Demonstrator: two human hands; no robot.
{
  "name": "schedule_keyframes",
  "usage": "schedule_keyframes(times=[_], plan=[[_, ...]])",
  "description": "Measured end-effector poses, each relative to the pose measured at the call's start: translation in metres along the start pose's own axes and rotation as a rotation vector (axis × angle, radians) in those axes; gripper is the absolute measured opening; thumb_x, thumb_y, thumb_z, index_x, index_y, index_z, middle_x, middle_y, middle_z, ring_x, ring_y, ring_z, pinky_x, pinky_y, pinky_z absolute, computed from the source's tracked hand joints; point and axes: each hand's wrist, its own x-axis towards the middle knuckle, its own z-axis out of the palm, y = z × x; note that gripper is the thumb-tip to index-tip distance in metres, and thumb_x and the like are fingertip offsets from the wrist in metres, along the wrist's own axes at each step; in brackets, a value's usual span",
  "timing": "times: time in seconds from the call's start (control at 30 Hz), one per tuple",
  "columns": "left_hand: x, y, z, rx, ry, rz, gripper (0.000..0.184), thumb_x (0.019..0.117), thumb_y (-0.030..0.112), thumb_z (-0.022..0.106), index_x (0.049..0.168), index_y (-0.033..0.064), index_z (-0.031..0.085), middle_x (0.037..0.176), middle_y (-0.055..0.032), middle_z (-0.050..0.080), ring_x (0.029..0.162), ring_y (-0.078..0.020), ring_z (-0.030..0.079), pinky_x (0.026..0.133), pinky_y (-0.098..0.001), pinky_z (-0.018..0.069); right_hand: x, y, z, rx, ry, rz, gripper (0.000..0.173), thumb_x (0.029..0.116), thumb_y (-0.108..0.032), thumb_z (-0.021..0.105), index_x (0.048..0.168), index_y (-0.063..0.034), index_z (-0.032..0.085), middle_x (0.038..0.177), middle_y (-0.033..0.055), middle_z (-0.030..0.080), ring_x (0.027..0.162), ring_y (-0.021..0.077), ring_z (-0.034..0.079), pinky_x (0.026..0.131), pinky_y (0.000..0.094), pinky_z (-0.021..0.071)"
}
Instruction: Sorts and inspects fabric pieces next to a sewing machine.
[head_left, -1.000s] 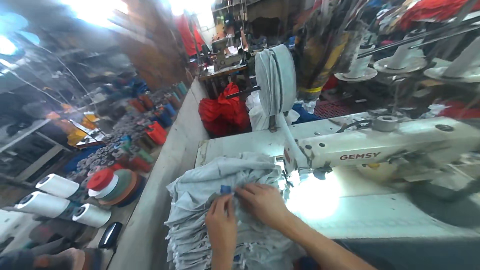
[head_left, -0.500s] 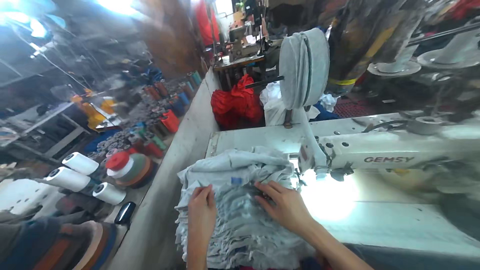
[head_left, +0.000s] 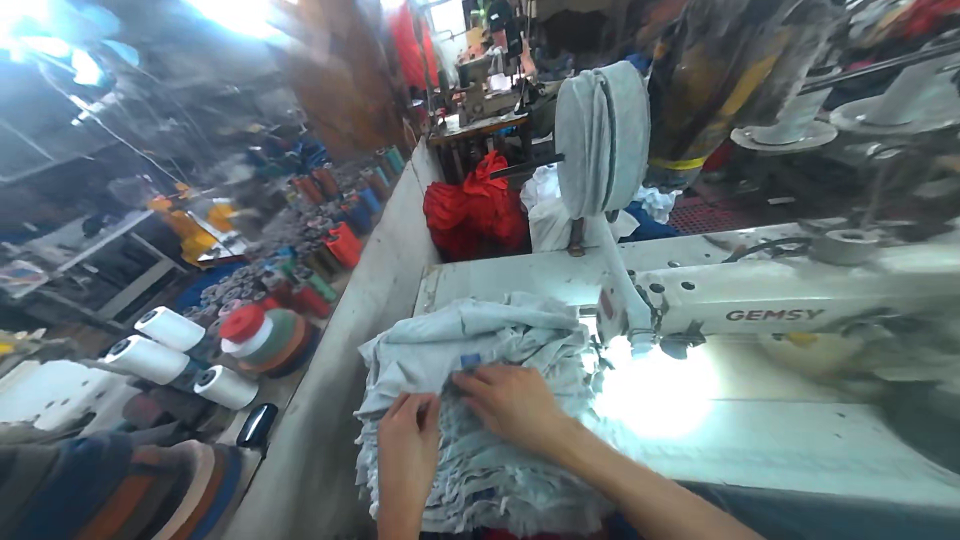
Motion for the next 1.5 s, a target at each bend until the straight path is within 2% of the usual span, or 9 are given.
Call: schedule_keyframes(times=[0.23, 0.33, 0.43, 0.7, 0.83, 1.1, 1.2, 1.33, 1.5], plan=[[-0.003, -0.002, 0.006, -0.109, -0.002, -0.059, 0.013, 0.0959, 0.020, 0.069, 0.100, 0.0118, 0.078, 0.092, -0.0026, 0.073, 0.073, -0.0100, 0.070, 0.069, -0.0299, 0.0616, 0.020, 0.004, -0.002, 0.027, -0.157, 0.117, 0.031, 0.1031, -0.033, 0.057, 0.127, -0.0190, 0.070, 0.106, 0.0099, 0.072, 0.081, 0.0302, 0.072, 0.064, 0.0512, 0.0597], [0.005, 0.008, 0.007, -0.166, -0.066, -0.165, 0.016, 0.0977, 0.020, 0.069, 0.104, 0.0078, 0.077, 0.096, -0.0068, 0.072, 0.072, -0.0135, 0.072, 0.069, -0.0337, 0.0645, 0.031, 0.029, -0.027, 0.119, -0.411, 0.351, 0.041, 0.1015, -0.034, 0.059, 0.138, -0.0158, 0.063, 0.126, 0.0139, 0.067, 0.103, 0.0363, 0.070, 0.084, 0.0598, 0.0559], [0.022, 0.022, 0.018, -0.138, -0.136, -0.178, 0.021, 0.0997, 0.020, 0.066, 0.109, 0.0051, 0.076, 0.101, -0.0109, 0.073, 0.085, -0.0198, 0.073, 0.083, -0.0403, 0.0620, 0.024, 0.052, -0.019, 0.359, -0.369, 0.348, 0.025, 0.0996, -0.021, 0.062, 0.118, -0.0078, 0.073, 0.111, 0.0138, 0.073, 0.104, 0.0299, 0.070, 0.092, 0.0541, 0.0543], [0.040, 0.021, 0.051, -0.160, -0.143, -0.098, 0.021, 0.0989, 0.020, 0.065, 0.107, 0.0043, 0.076, 0.103, -0.0109, 0.072, 0.089, -0.0207, 0.070, 0.086, -0.0404, 0.0587, 0.005, 0.054, -0.011, 0.399, -0.303, 0.334, 0.030, 0.0986, -0.024, 0.063, 0.123, -0.0096, 0.071, 0.116, 0.0110, 0.073, 0.105, 0.0263, 0.070, 0.094, 0.0504, 0.0552], [0.015, 0.003, 0.029, -0.331, -0.075, -0.077, 0.023, 0.0994, 0.025, 0.064, 0.105, 0.0042, 0.074, 0.090, -0.0059, 0.072, 0.076, -0.0130, 0.069, 0.071, -0.0337, 0.0607, 0.002, 0.040, -0.027, 0.147, -0.234, 0.199, 0.043, 0.1008, -0.048, 0.059, 0.137, -0.0249, 0.065, 0.112, 0.0106, 0.070, 0.092, 0.0294, 0.071, 0.074, 0.0539, 0.0586], [-0.003, -0.001, 0.023, -0.348, -0.056, -0.072, 0.019, 0.0977, 0.022, 0.066, 0.101, 0.0050, 0.074, 0.089, -0.0036, 0.070, 0.074, -0.0082, 0.068, 0.069, -0.0265, 0.0594, 0.010, 0.020, 0.002, -0.033, -0.082, -0.119, 0.026, 0.0988, -0.019, 0.061, 0.122, -0.0221, 0.073, 0.096, 0.0073, 0.073, 0.068, 0.0274, 0.070, 0.055, 0.0475, 0.0572], [-0.007, -0.007, 0.023, -0.302, 0.040, -0.083, 0.017, 0.0972, 0.019, 0.067, 0.101, 0.0047, 0.075, 0.091, -0.0054, 0.071, 0.077, -0.0103, 0.069, 0.072, -0.0289, 0.0603, 0.028, 0.022, -0.012, -0.007, -0.277, 0.013, 0.037, 0.1026, -0.039, 0.058, 0.132, -0.0185, 0.067, 0.107, 0.0114, 0.071, 0.077, 0.0319, 0.071, 0.063, 0.0532, 0.0581], [-0.012, -0.013, 0.036, -0.175, 0.010, -0.135, 0.017, 0.0979, 0.016, 0.066, 0.104, 0.0029, 0.076, 0.102, -0.0124, 0.073, 0.084, -0.0203, 0.072, 0.080, -0.0403, 0.0612, 0.073, 0.052, -0.022, 0.187, -0.362, 0.347, 0.030, 0.0978, -0.021, 0.061, 0.124, -0.0112, 0.070, 0.114, 0.0134, 0.073, 0.105, 0.0338, 0.070, 0.089, 0.0605, 0.0543], [-0.023, -0.027, 0.049, -0.206, -0.006, -0.136, 0.020, 0.0991, 0.020, 0.065, 0.104, 0.0038, 0.075, 0.098, -0.0100, 0.073, 0.080, -0.0172, 0.071, 0.076, -0.0372, 0.0616, 0.074, 0.107, 0.020, 0.127, -0.355, 0.657, 0.042, 0.1034, -0.041, 0.053, 0.131, -0.0105, 0.060, 0.110, 0.0176, 0.071, 0.105, 0.0381, 0.069, 0.088, 0.0617, 0.0536]])
